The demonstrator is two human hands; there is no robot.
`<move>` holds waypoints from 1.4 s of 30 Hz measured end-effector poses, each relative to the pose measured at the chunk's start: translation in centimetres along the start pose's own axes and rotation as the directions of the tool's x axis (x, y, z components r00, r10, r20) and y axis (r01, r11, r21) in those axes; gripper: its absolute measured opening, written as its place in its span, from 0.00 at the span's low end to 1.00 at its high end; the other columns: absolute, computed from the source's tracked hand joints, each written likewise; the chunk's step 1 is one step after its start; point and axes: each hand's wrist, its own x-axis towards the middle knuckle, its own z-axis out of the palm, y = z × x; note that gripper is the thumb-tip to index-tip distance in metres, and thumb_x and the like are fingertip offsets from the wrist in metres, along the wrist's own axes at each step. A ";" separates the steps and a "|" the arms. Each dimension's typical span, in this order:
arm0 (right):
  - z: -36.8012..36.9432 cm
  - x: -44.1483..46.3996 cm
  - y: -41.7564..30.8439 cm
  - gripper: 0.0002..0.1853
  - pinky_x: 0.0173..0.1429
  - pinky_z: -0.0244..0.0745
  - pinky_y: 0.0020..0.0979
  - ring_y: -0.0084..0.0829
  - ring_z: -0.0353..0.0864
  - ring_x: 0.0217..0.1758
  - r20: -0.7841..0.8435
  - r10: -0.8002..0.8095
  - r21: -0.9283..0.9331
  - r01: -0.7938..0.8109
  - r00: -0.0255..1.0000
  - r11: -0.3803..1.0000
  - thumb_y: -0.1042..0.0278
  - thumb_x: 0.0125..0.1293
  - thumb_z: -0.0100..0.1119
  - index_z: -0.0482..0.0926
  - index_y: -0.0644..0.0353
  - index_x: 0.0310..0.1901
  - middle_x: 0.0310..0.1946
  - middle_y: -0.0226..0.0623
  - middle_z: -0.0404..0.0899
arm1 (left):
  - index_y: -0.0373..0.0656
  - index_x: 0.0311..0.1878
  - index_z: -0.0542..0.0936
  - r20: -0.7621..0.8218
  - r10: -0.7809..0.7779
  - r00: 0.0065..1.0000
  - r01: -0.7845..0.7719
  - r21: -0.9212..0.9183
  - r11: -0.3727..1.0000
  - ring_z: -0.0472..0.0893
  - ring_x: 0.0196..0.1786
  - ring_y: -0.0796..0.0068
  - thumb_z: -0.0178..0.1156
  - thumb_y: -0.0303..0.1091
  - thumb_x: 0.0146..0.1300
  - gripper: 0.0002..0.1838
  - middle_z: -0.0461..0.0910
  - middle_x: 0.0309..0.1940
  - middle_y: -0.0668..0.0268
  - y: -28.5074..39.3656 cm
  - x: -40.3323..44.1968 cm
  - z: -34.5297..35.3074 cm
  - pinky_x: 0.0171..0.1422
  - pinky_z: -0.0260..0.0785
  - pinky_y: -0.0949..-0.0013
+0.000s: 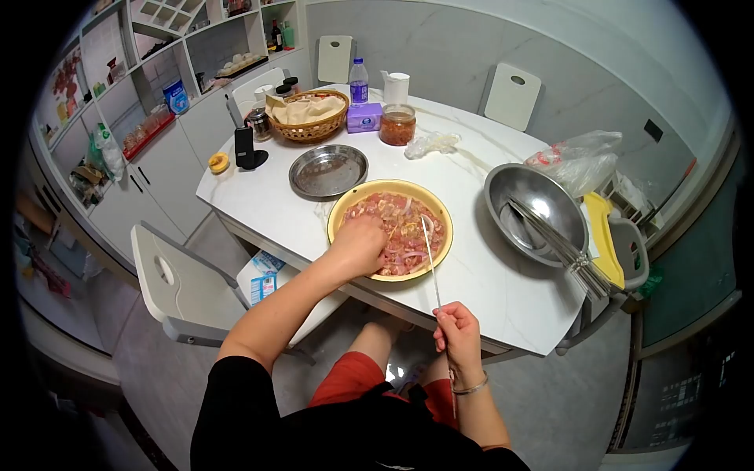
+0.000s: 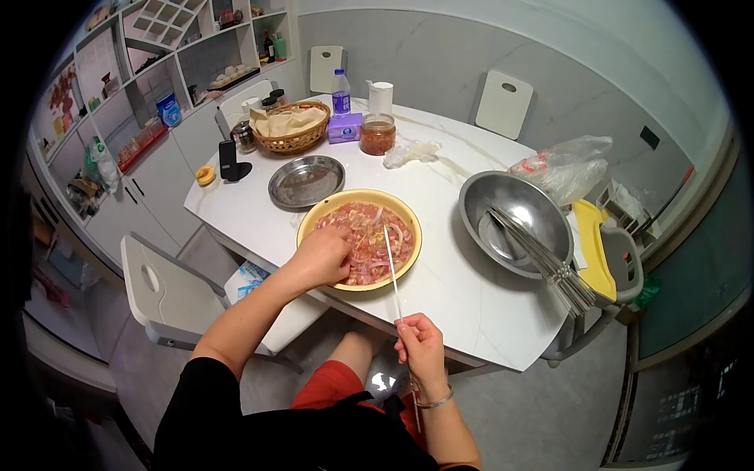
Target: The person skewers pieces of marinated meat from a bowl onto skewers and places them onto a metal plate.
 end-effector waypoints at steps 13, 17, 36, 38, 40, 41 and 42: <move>1.0 0.0 0.0 0.04 0.14 0.55 0.14 0.12 0.61 0.11 0.079 0.027 -0.094 -0.020 0.997 0.995 0.71 0.62 0.53 0.73 0.62 0.34 0.15 0.28 0.70 | 0.36 0.28 0.80 0.447 -0.380 0.810 0.565 -0.768 0.300 0.74 0.20 0.83 0.59 0.33 0.56 0.09 0.78 0.21 0.68 -4.1 0.2 -2.0 0.23 0.66 0.79; 1.8 -0.1 0.1 0.04 0.15 0.55 0.13 0.12 0.62 0.11 0.140 0.023 -0.103 -0.008 0.990 0.995 0.71 0.63 0.52 0.73 0.61 0.33 0.15 0.27 0.70 | 0.37 0.27 0.79 0.413 -0.338 0.846 0.505 -0.823 0.258 0.73 0.18 0.82 0.59 0.32 0.56 0.08 0.78 0.20 0.68 -4.9 0.0 -1.0 0.20 0.65 0.79; 2.1 0.3 0.9 0.04 0.18 0.60 0.13 0.12 0.69 0.20 0.221 0.042 -0.083 -0.024 0.974 0.996 0.72 0.63 0.52 0.71 0.62 0.33 0.23 0.26 0.72 | 0.36 0.34 0.82 0.314 -0.423 0.850 0.463 -0.829 0.314 0.76 0.26 0.83 0.61 0.25 0.49 0.07 0.81 0.25 0.66 -3.1 0.3 -2.2 0.30 0.68 0.79; 2.1 0.3 0.9 0.04 0.18 0.60 0.13 0.12 0.69 0.19 0.216 0.045 -0.084 -0.027 0.975 0.996 0.72 0.63 0.52 0.71 0.62 0.33 0.23 0.26 0.72 | 0.36 0.32 0.82 0.287 -0.435 0.853 0.447 -0.832 0.328 0.76 0.26 0.83 0.61 0.24 0.49 0.06 0.80 0.25 0.66 -2.8 0.2 -2.2 0.30 0.69 0.79; 2.2 0.4 0.9 0.04 0.18 0.60 0.13 0.12 0.68 0.19 0.212 0.047 -0.085 -0.029 0.976 0.996 0.71 0.63 0.52 0.71 0.62 0.33 0.22 0.25 0.72 | 0.36 0.31 0.82 0.255 -0.447 0.858 0.436 -0.822 0.367 0.76 0.26 0.83 0.61 0.24 0.48 0.06 0.80 0.24 0.66 -2.3 0.2 -2.5 0.30 0.69 0.78; 2.2 0.4 1.0 0.04 0.17 0.60 0.13 0.12 0.68 0.19 0.210 0.049 -0.098 -0.029 0.977 0.995 0.71 0.63 0.52 0.71 0.61 0.33 0.22 0.25 0.71 | 0.36 0.30 0.81 0.222 -0.457 0.861 0.424 -0.810 0.405 0.76 0.26 0.83 0.62 0.24 0.48 0.05 0.80 0.24 0.66 -2.1 0.2 -2.6 0.31 0.69 0.78; 2.2 0.5 0.9 0.04 0.17 0.59 0.13 0.12 0.68 0.19 0.208 0.051 -0.112 -0.028 0.977 0.993 0.71 0.63 0.52 0.71 0.61 0.33 0.21 0.25 0.71 | 0.36 0.30 0.81 0.223 -0.457 0.861 0.424 -0.810 0.405 0.76 0.26 0.83 0.62 0.24 0.48 0.05 0.80 0.24 0.66 -2.1 0.2 -2.5 0.31 0.69 0.78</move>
